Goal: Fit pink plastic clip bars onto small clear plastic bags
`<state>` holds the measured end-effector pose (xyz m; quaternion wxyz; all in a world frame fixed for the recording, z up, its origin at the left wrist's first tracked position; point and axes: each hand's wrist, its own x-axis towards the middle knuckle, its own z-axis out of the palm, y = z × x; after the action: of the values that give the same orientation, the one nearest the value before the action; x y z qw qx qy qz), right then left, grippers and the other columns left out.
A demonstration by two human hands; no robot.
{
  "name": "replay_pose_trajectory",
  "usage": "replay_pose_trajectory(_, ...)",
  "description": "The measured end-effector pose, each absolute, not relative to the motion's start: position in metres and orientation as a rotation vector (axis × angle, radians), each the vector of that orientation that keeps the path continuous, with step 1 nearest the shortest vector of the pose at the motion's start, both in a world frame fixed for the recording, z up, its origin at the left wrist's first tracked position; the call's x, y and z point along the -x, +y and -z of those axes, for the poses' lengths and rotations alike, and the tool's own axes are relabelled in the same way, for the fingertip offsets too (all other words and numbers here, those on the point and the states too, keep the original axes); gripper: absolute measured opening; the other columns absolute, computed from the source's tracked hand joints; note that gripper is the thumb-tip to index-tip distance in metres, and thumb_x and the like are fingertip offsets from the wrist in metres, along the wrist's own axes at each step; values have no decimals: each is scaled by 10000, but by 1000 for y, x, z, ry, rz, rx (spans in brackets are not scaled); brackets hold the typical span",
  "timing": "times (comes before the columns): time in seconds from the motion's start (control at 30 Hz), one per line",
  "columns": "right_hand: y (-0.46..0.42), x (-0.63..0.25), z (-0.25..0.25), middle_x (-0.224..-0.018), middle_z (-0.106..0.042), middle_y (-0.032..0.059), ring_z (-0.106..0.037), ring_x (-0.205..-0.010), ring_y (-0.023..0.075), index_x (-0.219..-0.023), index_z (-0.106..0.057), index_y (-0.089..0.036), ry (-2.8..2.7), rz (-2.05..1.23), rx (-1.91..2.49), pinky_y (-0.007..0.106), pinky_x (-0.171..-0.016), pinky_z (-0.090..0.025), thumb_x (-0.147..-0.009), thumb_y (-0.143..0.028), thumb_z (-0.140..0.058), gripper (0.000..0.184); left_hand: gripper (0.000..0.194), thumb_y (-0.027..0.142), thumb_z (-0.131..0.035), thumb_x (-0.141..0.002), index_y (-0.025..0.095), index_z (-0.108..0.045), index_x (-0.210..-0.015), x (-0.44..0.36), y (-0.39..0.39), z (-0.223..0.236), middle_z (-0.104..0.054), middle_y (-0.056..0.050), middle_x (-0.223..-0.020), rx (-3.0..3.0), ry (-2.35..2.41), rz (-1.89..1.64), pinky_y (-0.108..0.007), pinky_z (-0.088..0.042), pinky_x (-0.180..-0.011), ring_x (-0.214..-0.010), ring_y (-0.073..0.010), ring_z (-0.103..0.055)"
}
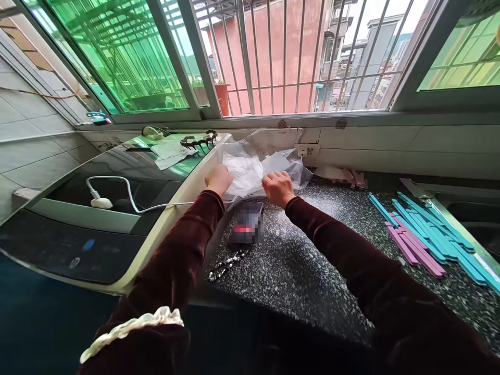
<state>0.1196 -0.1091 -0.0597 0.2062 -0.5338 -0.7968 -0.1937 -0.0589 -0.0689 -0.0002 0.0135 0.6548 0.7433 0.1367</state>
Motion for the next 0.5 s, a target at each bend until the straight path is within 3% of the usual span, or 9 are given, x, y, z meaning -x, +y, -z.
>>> replay_pose_trajectory(0.2,-141,-161,62,-825,-630,80,-461,-778,186,-841,-659,-160,-2115,555,1522,321,-696,-202,-895,-246,-383,294,243,302,-468,-799,153,-657,-769,37,-112,5,-681,-71,-778,-2227,1965,-808,-250,-384,-621,-729,-179,-588)
replay_pose_trajectory(0.33,-181,-202,77,-831,-636,67,-462,-789,182,-820,-672,-180,-2107,554,1572,319,-717,-216,-891,-251,-394,296,275,326,-474,-780,149,-599,-611,11,-151,31,-554,-8,-553,-2232,1634,-914,-235,-301,-535,-550,-119,-466)
replay_pose_trajectory(0.5,-238,-255,102,-838,-652,55,-477,-801,179,-842,-689,-199,-2082,540,1637,317,-729,-242,-862,-243,-439,254,308,341,-466,-787,162,-532,-546,-27,-199,63,-442,30,-486,-2181,1235,-995,-229,-270,-503,-490,-92,-375)
